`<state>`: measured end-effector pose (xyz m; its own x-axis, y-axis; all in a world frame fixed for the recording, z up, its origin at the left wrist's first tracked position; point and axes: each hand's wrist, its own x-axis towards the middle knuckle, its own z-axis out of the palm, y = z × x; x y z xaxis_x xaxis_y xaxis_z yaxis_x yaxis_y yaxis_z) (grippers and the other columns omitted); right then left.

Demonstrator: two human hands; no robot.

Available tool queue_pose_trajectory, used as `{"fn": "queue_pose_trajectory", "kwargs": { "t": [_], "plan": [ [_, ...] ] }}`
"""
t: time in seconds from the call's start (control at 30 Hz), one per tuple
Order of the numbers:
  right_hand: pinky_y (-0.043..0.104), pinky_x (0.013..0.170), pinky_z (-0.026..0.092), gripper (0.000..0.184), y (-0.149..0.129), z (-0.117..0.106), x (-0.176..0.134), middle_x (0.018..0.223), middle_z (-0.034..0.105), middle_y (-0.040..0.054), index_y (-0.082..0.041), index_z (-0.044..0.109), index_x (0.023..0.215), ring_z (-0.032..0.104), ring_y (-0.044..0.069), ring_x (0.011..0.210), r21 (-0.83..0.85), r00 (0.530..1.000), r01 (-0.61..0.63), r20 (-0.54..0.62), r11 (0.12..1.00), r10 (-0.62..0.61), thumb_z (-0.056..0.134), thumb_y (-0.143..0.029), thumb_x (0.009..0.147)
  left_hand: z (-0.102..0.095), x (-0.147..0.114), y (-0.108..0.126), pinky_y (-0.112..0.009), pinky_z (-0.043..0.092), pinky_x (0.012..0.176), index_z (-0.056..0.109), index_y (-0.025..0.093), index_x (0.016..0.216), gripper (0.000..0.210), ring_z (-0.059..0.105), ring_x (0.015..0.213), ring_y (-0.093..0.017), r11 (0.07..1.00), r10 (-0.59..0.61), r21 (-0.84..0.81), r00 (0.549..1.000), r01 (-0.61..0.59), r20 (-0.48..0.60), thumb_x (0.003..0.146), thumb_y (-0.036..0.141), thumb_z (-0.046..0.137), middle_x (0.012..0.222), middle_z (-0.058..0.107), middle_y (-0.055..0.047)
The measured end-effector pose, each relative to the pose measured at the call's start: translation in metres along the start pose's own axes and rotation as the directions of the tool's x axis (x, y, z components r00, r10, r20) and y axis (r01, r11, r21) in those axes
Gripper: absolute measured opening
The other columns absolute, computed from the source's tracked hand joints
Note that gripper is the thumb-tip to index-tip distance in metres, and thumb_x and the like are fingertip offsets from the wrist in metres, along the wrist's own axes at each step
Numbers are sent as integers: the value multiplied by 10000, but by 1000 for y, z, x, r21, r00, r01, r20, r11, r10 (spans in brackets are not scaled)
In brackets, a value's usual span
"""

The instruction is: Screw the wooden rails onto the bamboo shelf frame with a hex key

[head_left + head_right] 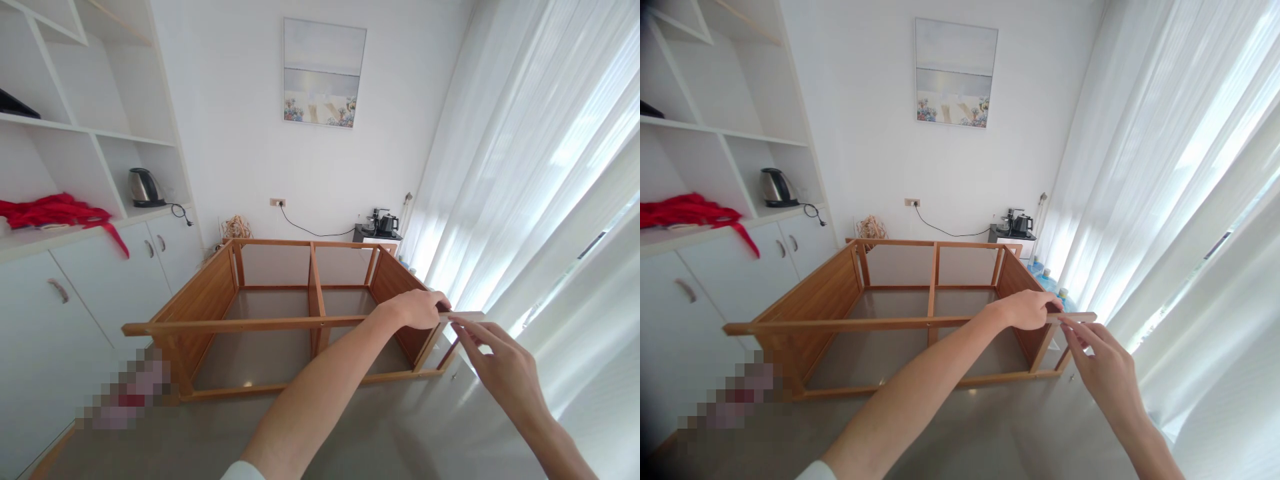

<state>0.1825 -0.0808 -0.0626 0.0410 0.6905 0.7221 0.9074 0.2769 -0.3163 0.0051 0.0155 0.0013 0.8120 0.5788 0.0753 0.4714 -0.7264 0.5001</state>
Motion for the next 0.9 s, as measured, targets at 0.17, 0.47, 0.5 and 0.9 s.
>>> {"fn": "queue_pose_trajectory", "kwargs": {
  "t": [0.17,0.47,0.5,0.9],
  "plan": [
    [241,526,507,285,1,8,-11,1005,721,29,-248,712,977,663,145,642,-14,997,46,65,999,-45,483,-412,939,-2,-2,1,-356,483,963,488,275,1324,457,557,1204,-241,999,-14,-33,1000,14,19,885,179,399,1387,549,-63],
    [237,514,489,278,6,13,-11,937,721,46,-246,644,976,686,184,764,62,994,-6,105,998,0,461,-455,973,5,-1,0,-358,478,981,555,256,1230,374,610,1139,-237,997,63,-26,992,-66,-112,960,423,357,1264,645,-54],
    [238,524,495,264,5,14,-12,928,726,42,-252,623,1014,694,187,783,99,993,-34,117,995,22,454,-452,979,6,-1,-1,-357,474,990,557,257,1228,372,610,1145,-235,996,77,-24,989,-80,-123,963,421,352,1261,649,-52],
    [268,564,453,313,6,12,-22,852,707,60,-222,544,1059,675,215,797,307,947,-321,99,896,305,433,-492,946,6,-2,0,-354,450,1029,541,267,1229,341,587,1204,-222,999,47,-5,992,-48,-113,965,404,374,1316,627,-32]
  ]
}}
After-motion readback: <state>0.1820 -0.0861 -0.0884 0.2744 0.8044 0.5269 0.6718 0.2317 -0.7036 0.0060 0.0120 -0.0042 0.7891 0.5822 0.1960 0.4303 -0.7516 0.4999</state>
